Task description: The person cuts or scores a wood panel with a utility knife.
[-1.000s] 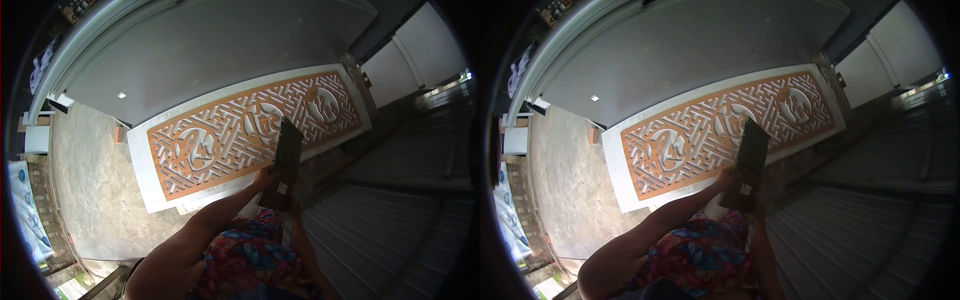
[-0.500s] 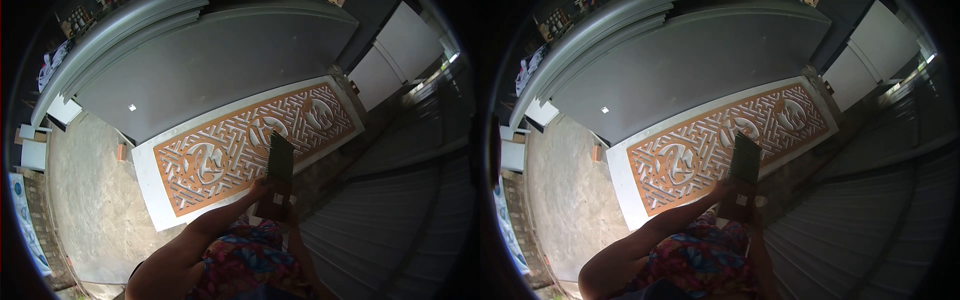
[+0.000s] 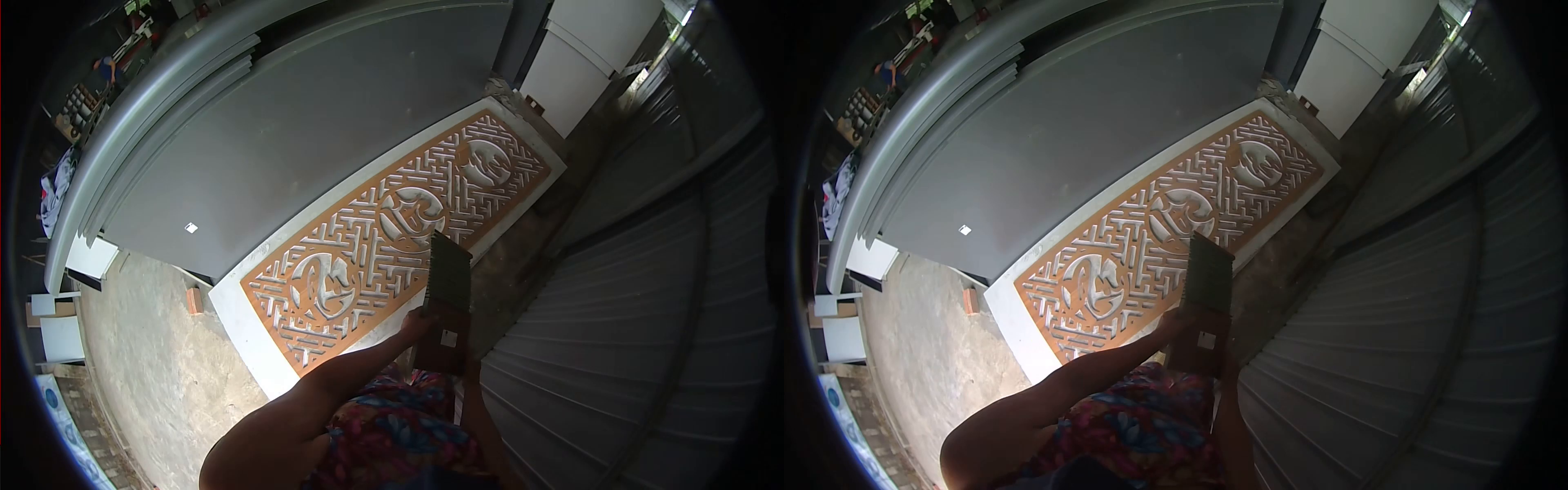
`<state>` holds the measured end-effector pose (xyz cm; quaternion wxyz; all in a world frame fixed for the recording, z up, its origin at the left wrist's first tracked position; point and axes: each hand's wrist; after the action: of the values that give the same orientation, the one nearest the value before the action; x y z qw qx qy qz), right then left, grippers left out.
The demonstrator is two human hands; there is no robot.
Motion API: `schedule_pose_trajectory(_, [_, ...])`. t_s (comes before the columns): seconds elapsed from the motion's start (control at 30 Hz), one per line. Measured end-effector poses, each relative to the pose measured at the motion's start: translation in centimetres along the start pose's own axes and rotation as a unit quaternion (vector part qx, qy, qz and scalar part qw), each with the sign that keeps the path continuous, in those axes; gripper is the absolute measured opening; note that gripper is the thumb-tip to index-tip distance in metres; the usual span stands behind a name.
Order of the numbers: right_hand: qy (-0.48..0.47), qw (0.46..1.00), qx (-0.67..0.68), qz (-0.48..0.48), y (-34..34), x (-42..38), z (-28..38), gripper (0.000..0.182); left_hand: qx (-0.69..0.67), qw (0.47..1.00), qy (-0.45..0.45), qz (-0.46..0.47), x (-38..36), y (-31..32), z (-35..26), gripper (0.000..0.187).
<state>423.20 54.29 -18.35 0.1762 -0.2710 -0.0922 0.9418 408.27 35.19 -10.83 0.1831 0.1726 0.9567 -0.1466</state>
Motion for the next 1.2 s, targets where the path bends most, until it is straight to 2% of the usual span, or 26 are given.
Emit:
schedule_pose_trajectory(0.03, [0.009, 1.000, -0.026, -0.012, -0.1, -0.3, -0.8, 0.046, 0.024, 0.999, -0.024, 0.009, -0.2, 0.2, -0.1, 0.057])
schedule_pose_trajectory(0.2, [0.216, 0.967, 0.130, -0.030, -0.6, -2.3, -3.0, 0.053, 0.056, 0.998, -0.013, 0.037, -1.2, 1.9, 0.9, 0.057])
schedule_pose_trajectory(0.43, [0.319, 0.929, 0.183, -0.032, 0.0, -6.8, -3.1, 0.057, 0.103, 0.991, -0.027, 0.083, -2.5, 4.1, 4.6, 0.056])
schedule_pose_trajectory(0.5, [0.337, 0.922, 0.186, -0.031, 0.3, -7.5, -3.3, 0.059, 0.120, 0.987, -0.062, 0.089, -2.7, 4.4, 5.3, 0.054])
schedule_pose_trajectory(0.6, [0.350, 0.918, 0.185, -0.031, 0.8, -8.2, -3.6, 0.061, 0.088, 0.988, -0.057, 0.117, -4.4, 3.2, 2.8, 0.053])
schedule_pose_trajectory(0.8, [0.351, 0.920, 0.170, -0.036, 1.4, -9.9, -4.1, 0.065, 0.055, 0.990, -0.053, 0.123, -5.9, 2.7, 4.4, 0.051])
schedule_pose_trajectory(0.9, [0.342, 0.925, 0.161, -0.034, 2.1, -11.0, -4.7, 0.067, 0.042, 0.993, -0.064, 0.085, -8.1, 2.1, 4.7, 0.050])
schedule_pose_trajectory(1.0, [0.335, 0.929, 0.156, -0.025, 3.3, -12.2, -6.0, 0.077, 0.057, 0.995, -0.033, 0.080, -9.7, 1.0, 5.7, 0.049])
schedule_pose_trajectory(1.1, [0.356, 0.922, 0.140, -0.056, 4.8, -14.3, -5.9, 0.079, 0.054, 0.994, -0.060, 0.068, -12.7, -1.0, 4.5, 0.049])
schedule_pose_trajectory(1.2, [0.337, 0.926, 0.167, 0.003, 6.0, -15.1, -8.0, 0.074, 0.068, 0.996, -0.022, 0.058, -14.6, -2.2, 6.3, 0.050])
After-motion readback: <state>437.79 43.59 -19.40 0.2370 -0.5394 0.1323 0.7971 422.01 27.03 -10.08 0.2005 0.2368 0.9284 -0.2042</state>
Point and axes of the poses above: each hand's wrist, its own x-axis towards the middle knuckle, its own y-axis out of the palm, z = x × y, and after that the axes turned 6 degrees about y, right-handed
